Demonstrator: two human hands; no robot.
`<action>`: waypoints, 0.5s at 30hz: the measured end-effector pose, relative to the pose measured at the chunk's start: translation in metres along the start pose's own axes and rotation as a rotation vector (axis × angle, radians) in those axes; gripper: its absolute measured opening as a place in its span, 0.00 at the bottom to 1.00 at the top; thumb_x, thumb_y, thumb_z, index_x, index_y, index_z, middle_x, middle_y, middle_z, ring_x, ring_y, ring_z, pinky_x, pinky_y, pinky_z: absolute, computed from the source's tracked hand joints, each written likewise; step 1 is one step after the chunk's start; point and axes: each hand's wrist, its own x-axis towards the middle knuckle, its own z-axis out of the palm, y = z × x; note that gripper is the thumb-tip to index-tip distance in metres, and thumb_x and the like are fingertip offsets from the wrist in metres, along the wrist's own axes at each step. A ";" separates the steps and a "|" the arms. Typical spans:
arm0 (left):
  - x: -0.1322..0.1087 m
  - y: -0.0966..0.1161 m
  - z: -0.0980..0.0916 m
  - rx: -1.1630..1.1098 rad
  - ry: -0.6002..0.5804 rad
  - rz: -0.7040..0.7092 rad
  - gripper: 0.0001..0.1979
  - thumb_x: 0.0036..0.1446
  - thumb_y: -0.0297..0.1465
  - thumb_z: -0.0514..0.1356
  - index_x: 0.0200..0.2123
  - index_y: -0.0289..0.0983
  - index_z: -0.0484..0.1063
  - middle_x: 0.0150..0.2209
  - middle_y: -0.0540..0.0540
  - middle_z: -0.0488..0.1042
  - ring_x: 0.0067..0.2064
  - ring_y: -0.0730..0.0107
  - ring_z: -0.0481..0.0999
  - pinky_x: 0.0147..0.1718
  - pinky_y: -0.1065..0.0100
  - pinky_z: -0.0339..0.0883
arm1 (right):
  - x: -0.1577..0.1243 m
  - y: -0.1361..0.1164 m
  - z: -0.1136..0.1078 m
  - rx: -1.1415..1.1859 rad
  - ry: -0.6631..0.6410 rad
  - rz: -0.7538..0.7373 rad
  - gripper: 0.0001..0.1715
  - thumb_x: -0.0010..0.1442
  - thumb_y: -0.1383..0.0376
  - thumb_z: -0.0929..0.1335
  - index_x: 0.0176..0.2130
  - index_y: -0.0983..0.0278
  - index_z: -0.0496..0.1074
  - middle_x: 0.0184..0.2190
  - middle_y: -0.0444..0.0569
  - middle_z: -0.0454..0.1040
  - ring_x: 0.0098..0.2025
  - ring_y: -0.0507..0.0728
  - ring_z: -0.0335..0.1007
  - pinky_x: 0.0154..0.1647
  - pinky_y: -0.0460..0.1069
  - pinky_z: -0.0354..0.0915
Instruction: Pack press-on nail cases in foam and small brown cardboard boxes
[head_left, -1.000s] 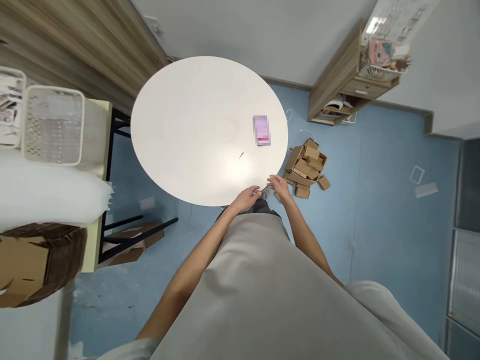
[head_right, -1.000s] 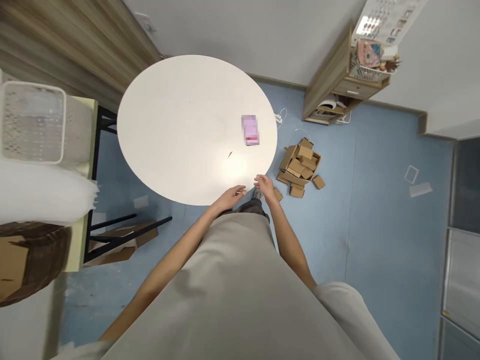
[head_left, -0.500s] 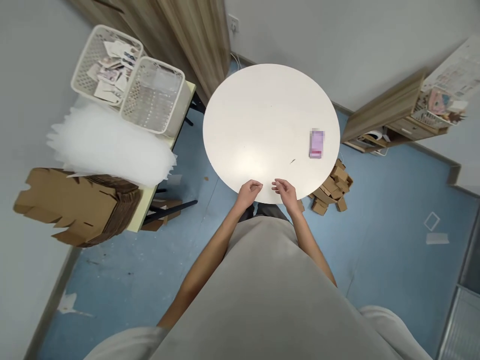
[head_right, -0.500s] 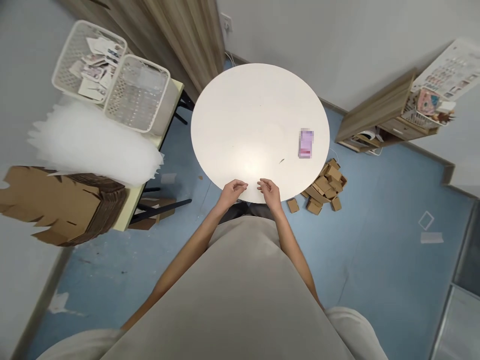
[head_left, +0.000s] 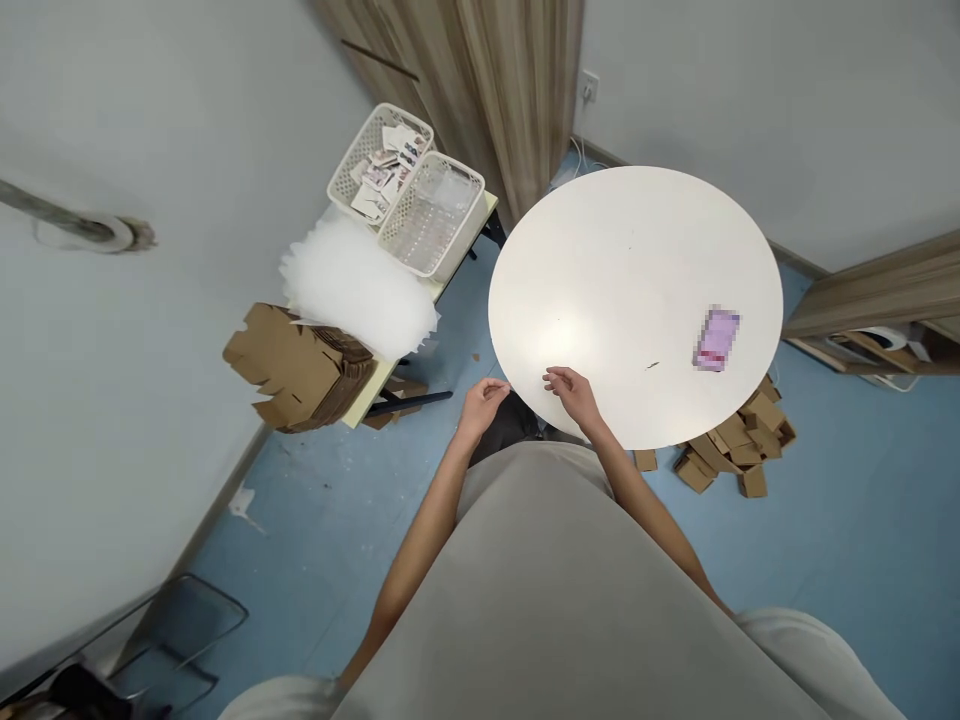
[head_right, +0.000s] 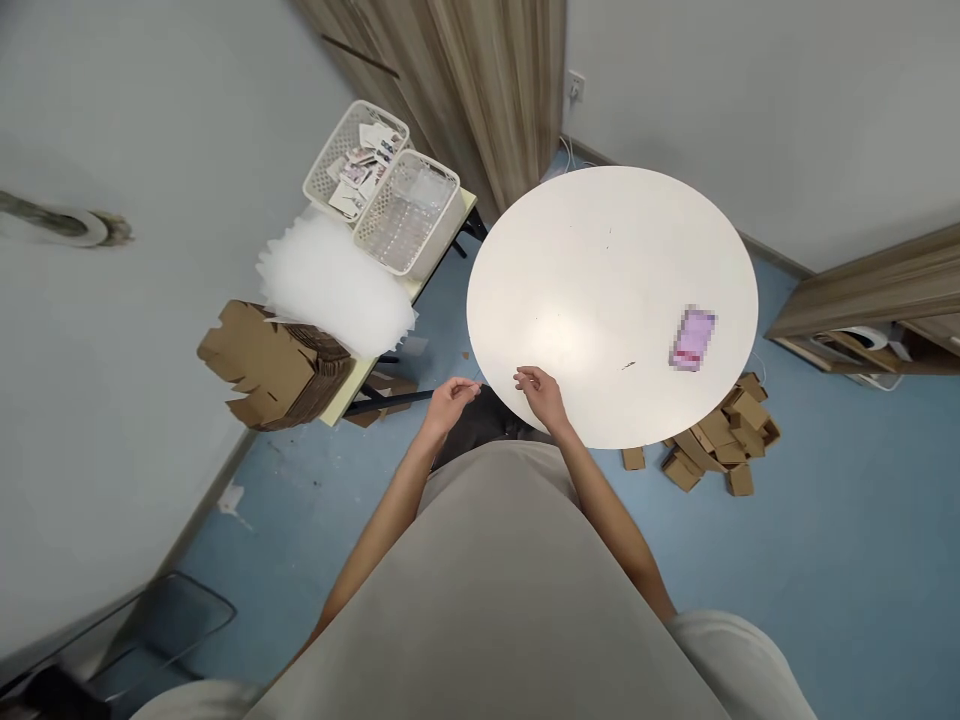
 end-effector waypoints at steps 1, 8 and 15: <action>0.000 -0.002 -0.004 -0.004 0.020 -0.024 0.14 0.66 0.44 0.66 0.42 0.40 0.76 0.54 0.36 0.86 0.58 0.54 0.85 0.61 0.54 0.78 | 0.002 -0.001 0.001 0.001 -0.006 0.003 0.21 0.67 0.47 0.74 0.50 0.59 0.82 0.49 0.54 0.87 0.47 0.63 0.86 0.59 0.61 0.77; 0.045 0.007 -0.051 -0.015 0.088 -0.021 0.25 0.61 0.56 0.68 0.42 0.40 0.76 0.51 0.35 0.86 0.56 0.51 0.86 0.57 0.53 0.80 | 0.018 -0.011 0.005 -0.008 0.059 0.079 0.18 0.69 0.50 0.74 0.51 0.58 0.82 0.50 0.53 0.87 0.48 0.62 0.86 0.59 0.60 0.77; 0.168 0.065 -0.115 -0.055 0.091 0.101 0.14 0.60 0.44 0.68 0.40 0.41 0.75 0.48 0.38 0.85 0.53 0.54 0.85 0.56 0.54 0.79 | 0.049 -0.050 0.048 -0.028 0.211 0.085 0.19 0.68 0.49 0.74 0.51 0.57 0.82 0.50 0.53 0.87 0.48 0.62 0.86 0.59 0.60 0.76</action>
